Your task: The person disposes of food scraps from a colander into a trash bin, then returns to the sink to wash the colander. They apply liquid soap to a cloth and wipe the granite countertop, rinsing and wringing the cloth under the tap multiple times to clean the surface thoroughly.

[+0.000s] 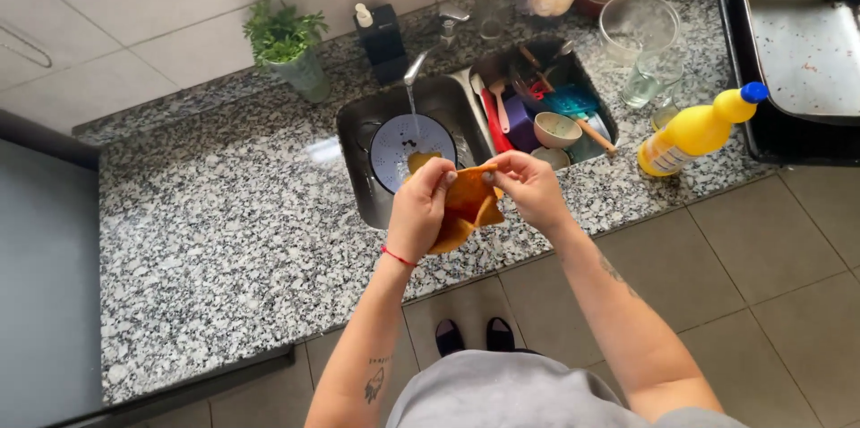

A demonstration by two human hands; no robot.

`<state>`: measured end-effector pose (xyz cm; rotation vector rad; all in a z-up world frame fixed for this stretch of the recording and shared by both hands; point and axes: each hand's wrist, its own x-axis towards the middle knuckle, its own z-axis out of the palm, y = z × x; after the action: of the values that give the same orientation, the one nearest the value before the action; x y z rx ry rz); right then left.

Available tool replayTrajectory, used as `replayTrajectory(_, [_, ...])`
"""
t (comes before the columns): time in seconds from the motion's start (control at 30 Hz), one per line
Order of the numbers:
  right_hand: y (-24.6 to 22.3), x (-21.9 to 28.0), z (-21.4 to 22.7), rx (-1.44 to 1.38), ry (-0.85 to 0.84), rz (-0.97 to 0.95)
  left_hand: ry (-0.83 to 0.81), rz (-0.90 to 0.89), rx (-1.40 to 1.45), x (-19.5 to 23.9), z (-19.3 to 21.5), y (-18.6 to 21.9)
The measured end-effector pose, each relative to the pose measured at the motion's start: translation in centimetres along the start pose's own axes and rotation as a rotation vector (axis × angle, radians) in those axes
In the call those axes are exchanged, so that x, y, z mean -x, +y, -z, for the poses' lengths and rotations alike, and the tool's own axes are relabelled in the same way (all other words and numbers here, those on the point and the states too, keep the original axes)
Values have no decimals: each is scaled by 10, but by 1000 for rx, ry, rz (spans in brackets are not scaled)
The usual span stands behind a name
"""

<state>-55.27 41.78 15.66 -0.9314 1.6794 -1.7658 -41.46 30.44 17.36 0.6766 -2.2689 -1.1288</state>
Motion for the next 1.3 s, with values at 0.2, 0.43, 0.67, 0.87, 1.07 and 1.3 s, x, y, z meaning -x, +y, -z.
replayTrajectory(0.2, [-44,-3,-11,-35,43,57,-81,-32,-69,4,33,4])
replayTrajectory(0.43, [-54,-5,23,81,168,182,-123,91,-358,41,28,-81])
replayTrajectory(0.67, [-25,-18,59,214,239,19,-4,183,-133,47,78,-67])
replayTrajectory(0.87, [-9,-9,62,201,213,-2,177,34,-121,49,89,-88])
replayTrajectory(1.07, [35,49,94,641,-49,-173,-104,116,-98,111,36,-128])
replayTrajectory(1.3, [136,72,54,1463,-185,66,-352,100,-377,120,-12,-136])
